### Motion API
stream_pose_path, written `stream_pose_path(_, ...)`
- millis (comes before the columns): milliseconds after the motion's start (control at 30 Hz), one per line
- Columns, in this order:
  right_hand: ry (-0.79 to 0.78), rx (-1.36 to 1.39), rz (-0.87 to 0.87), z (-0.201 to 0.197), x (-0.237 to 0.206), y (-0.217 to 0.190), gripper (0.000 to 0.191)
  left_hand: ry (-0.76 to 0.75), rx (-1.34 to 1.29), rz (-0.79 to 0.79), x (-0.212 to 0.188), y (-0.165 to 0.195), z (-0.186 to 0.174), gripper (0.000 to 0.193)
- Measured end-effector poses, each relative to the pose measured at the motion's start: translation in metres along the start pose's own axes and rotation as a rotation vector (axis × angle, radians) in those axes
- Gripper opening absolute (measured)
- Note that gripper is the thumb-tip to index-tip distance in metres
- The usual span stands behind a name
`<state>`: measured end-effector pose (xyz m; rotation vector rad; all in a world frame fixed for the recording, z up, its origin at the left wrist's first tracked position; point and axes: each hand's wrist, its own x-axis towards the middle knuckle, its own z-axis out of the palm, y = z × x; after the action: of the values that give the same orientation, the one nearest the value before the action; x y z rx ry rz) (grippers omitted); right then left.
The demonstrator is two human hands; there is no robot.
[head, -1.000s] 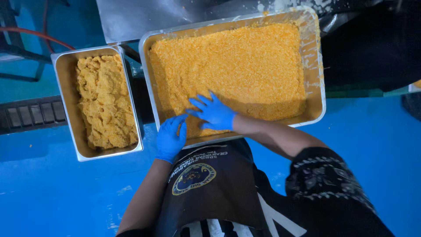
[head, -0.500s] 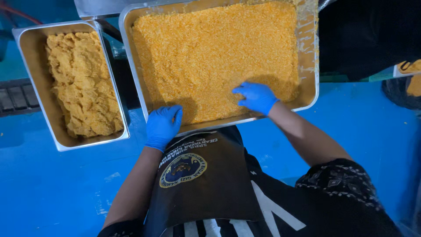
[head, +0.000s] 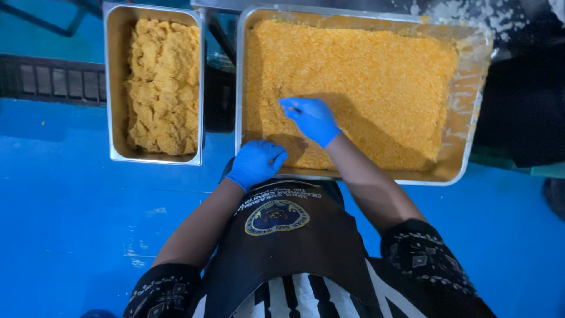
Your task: The person takes raw chicken pieces and presses them into a large tray of orange breadcrumbs, turning and coating each piece by hand before setting it aside. A coworker beside them coats chicken in flour and batter while the person works through the breadcrumb tray.
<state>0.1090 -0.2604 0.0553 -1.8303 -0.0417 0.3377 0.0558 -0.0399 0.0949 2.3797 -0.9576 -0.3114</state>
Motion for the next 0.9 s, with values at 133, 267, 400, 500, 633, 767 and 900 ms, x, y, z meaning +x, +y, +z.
stream_pose_path(133,-0.001,-0.509,-0.209,0.028,0.041,-0.018,0.027,0.043,0.009,0.009,-0.002,-0.001,0.0,0.021)
stream_pose_path(267,0.003,-0.695,-0.33,0.04,0.053,-0.029,0.027,0.064,0.029,-0.003,-0.003,-0.003,-0.006,0.023)
stream_pose_path(400,-0.021,-0.367,-0.083,0.046,0.059,-0.033,0.028,0.061,-0.007,0.009,-0.005,-0.009,-0.013,0.022)
stream_pose_path(500,-0.063,-0.212,0.052,0.037,0.059,-0.031,0.021,0.084,-0.017,-0.006,-0.008,-0.013,-0.016,0.023)
stream_pose_path(633,-0.073,0.709,0.341,0.013,0.047,-0.02,0.016,0.146,-0.03,-0.012,-0.011,-0.018,-0.017,0.024)
stream_pose_path(767,-0.027,1.353,0.485,0.0,0.032,-0.01,0.019,0.154,-0.051,-0.066,-0.012,-0.022,-0.018,0.03)
stream_pose_path(900,-0.046,1.304,0.47,-0.009,0.028,0.004,0.019,0.202,-0.098,-0.069,-0.014,-0.024,-0.02,0.033)
